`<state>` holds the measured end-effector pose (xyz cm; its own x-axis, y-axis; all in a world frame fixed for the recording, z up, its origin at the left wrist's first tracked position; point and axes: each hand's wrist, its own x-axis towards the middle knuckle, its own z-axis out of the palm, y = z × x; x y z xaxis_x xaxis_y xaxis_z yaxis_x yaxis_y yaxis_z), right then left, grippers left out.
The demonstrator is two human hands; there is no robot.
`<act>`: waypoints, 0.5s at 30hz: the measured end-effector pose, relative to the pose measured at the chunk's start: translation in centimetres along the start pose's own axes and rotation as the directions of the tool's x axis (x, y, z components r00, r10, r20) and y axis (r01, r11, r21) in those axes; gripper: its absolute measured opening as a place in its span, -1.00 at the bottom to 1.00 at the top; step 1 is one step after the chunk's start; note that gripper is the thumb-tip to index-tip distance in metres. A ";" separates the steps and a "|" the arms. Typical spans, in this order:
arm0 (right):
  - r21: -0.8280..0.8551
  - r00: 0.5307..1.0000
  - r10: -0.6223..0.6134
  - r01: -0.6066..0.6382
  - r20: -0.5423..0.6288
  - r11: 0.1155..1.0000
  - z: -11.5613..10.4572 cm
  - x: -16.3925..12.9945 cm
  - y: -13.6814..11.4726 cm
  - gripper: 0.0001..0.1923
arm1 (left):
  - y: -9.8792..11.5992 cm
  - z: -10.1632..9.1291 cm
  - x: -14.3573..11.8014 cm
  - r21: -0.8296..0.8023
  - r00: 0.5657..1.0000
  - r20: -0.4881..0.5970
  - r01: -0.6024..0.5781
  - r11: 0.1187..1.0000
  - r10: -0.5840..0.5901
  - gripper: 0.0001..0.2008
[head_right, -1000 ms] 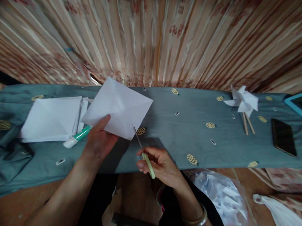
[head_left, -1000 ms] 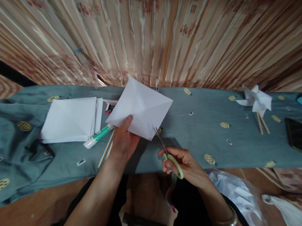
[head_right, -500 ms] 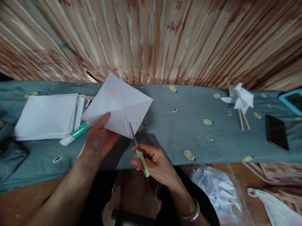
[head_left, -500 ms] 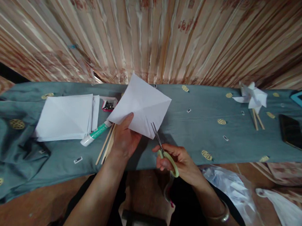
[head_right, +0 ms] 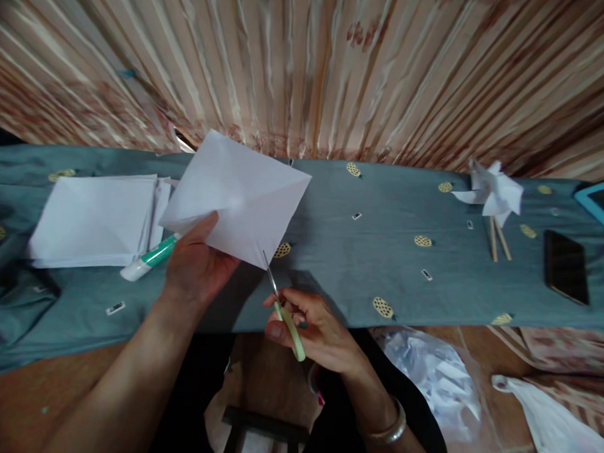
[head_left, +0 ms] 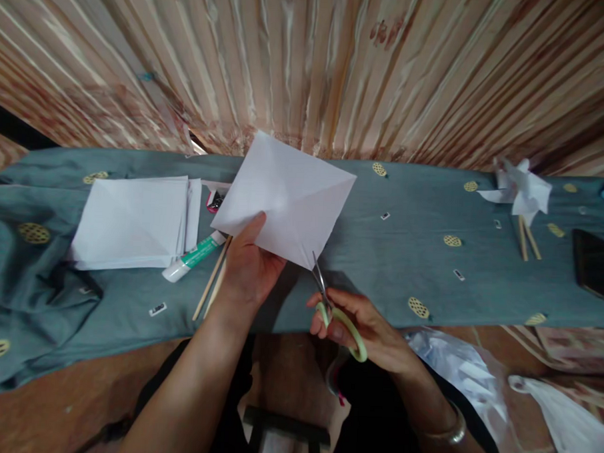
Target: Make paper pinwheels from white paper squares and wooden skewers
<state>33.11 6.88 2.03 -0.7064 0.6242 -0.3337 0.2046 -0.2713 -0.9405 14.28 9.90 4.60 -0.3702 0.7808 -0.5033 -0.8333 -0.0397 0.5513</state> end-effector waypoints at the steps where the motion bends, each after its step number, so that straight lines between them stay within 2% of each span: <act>1: -0.005 1.000 -0.003 0.003 -0.011 1.000 0.0 0.0 0.0 -0.39 | -0.2 0.0 -0.1 0.001 1.000 0.002 0.008 1.000 -0.008 -0.72; 7: -0.014 0.999 -0.019 0.019 -0.032 1.000 -0.4 0.1 0.4 -0.35 | -0.8 0.0 -0.2 0.003 0.997 0.011 0.079 0.997 -0.079 -0.73; 15: -0.043 0.999 -0.016 0.014 -0.034 0.999 -0.3 0.3 0.6 -0.32 | -0.8 -0.1 -0.1 -0.031 0.998 0.026 0.053 0.998 -0.052 -0.72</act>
<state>33.25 7.10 1.38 -0.6859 0.6532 -0.3207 0.2230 -0.2309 -0.9471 14.91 9.80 4.18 -0.3150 0.7980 -0.5138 -0.8642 -0.0174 0.5028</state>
